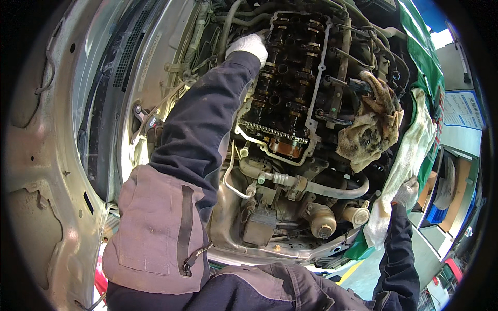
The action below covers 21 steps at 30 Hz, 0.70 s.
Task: The person works on a car engine with the valve cover removed, using gloved hands to manipulate components and wipe surfaces with a cloth. The person repeatedly reaches into the engine bay, adjusts parts, and cleans oily areas throughout the clip.
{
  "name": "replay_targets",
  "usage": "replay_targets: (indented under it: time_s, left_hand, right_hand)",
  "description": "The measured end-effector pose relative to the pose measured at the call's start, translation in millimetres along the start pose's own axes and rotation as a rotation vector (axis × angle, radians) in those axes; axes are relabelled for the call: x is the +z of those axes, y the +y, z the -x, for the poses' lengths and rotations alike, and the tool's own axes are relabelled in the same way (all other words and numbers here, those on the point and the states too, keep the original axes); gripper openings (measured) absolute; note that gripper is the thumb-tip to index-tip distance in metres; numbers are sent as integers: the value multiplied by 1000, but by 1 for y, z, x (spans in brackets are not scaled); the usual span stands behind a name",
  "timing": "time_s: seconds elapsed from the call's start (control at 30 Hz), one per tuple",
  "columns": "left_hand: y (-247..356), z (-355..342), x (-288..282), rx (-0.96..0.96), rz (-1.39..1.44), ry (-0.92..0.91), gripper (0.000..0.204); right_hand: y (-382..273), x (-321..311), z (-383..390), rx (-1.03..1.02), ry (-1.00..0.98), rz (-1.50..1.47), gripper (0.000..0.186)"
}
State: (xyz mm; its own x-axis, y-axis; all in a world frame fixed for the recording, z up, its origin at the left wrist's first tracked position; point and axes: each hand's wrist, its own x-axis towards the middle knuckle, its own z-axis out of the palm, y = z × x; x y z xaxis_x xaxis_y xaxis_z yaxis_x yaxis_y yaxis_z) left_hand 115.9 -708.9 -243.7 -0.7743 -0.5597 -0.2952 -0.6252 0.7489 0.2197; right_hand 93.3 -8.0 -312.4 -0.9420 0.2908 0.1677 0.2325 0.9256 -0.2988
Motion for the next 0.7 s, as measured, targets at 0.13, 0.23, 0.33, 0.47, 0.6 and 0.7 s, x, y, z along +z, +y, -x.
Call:
replay_targets:
  time_s: [0.13,0.23,0.33,0.47,0.6,0.7]
  left_hand:
    - [3,-2,-3,9,59,95,42]
    - [1,2,0,-65,21,5,41]
    - [-1,4,1,-7,-67,-55,48]
    - [7,-9,-8,23,61,39,44]
    - [9,-13,-11,-46,62,-40,58]
    - [7,-13,-9,18,33,-11,52]
  right_hand:
    - [2,4,-1,-3,15,-32,52]
    - [0,1,1,-2,14,1,52]
    - [-1,0,0,44,-12,-5,52]
    - [5,5,-3,96,-48,-20,52]
    - [10,9,-3,-3,17,-71,50]
    - [6,5,0,43,-12,-54,50]
